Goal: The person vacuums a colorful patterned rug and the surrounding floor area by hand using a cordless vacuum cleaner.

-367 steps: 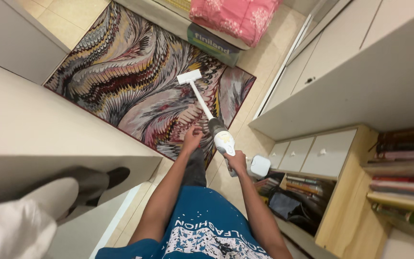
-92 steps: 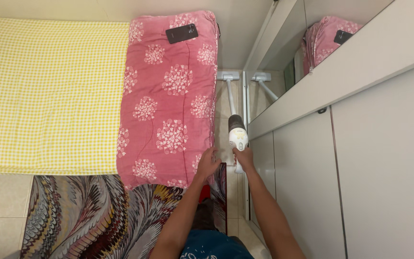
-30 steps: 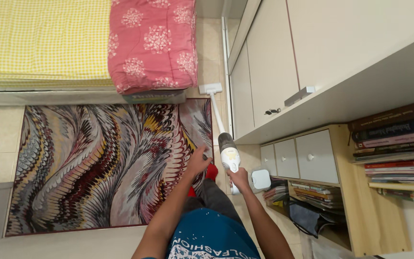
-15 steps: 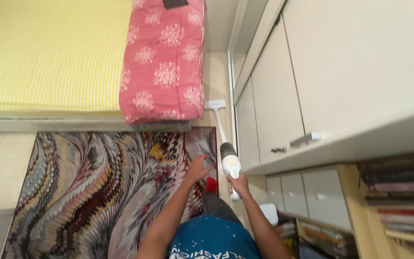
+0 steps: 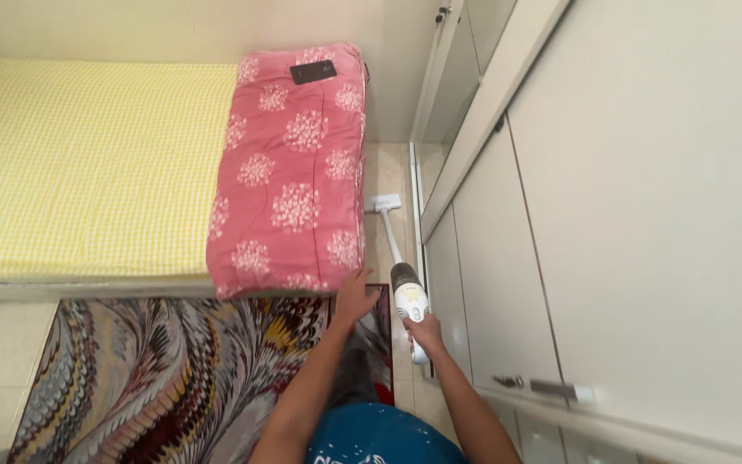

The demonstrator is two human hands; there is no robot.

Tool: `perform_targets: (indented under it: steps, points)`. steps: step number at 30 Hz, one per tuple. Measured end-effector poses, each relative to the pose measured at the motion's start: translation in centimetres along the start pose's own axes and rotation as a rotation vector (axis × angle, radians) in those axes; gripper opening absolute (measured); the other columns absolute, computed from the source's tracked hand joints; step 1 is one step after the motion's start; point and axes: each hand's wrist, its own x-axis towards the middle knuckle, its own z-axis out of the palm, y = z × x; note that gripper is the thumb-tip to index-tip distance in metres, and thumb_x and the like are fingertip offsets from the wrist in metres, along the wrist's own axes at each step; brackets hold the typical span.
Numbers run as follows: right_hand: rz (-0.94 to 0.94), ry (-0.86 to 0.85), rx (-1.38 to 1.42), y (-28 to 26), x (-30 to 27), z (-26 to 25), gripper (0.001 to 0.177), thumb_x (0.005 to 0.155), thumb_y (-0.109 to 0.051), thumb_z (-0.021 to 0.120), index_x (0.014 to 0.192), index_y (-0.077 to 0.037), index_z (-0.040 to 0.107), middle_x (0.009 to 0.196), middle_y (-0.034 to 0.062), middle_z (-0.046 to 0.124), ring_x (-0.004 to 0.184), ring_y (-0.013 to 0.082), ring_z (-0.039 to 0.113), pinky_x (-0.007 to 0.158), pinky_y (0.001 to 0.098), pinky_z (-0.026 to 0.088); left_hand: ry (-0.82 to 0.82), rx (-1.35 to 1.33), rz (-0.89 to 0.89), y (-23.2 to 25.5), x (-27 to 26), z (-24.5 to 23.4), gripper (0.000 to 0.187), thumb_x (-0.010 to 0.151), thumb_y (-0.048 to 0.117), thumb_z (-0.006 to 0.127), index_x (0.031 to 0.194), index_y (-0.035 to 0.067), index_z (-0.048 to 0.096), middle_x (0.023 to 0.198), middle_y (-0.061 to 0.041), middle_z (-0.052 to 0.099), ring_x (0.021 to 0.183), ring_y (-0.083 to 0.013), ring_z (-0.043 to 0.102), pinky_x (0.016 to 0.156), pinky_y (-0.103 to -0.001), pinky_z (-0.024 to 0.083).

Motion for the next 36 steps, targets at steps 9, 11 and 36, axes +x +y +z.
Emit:
perform_targets:
  steps: [9,11,36]
  points:
    - [-0.001,0.033,0.01,-9.4,11.9,3.5,0.016,0.076,-0.01,0.074,0.07,0.002,0.065,0.057,0.009,0.062,0.044,0.018,0.059,0.04,0.0377,0.049,-0.016,-0.022,0.017,-5.6,15.1,0.3,0.061,0.073,0.022,0.076,0.129,0.005,0.059,0.126,-0.02,0.061,0.117,-0.0399,0.058,0.097,-0.046,0.049]
    - [-0.002,0.046,-0.032,-11.9,14.1,4.3,0.019,0.076,-0.013,0.075,0.068,0.003,0.067,0.057,0.0094,0.063,0.045,0.0179,0.06,0.041,0.037,0.049,-0.018,-0.039,0.052,-5.6,17.6,-0.5,0.06,0.072,0.021,0.075,0.127,0.004,0.06,0.122,-0.02,0.063,0.114,-0.0391,0.06,0.096,-0.045,0.05]
    - [-0.076,0.032,-0.045,-16.6,18.2,6.4,0.018,0.074,-0.013,0.072,0.071,0.004,0.069,0.057,0.0092,0.064,0.044,0.0174,0.062,0.04,0.0343,0.05,-0.034,-0.044,0.034,-5.8,21.1,-1.1,0.056,0.074,0.021,0.076,0.123,0.0,0.059,0.122,-0.022,0.062,0.114,-0.0416,0.058,0.096,-0.046,0.049]
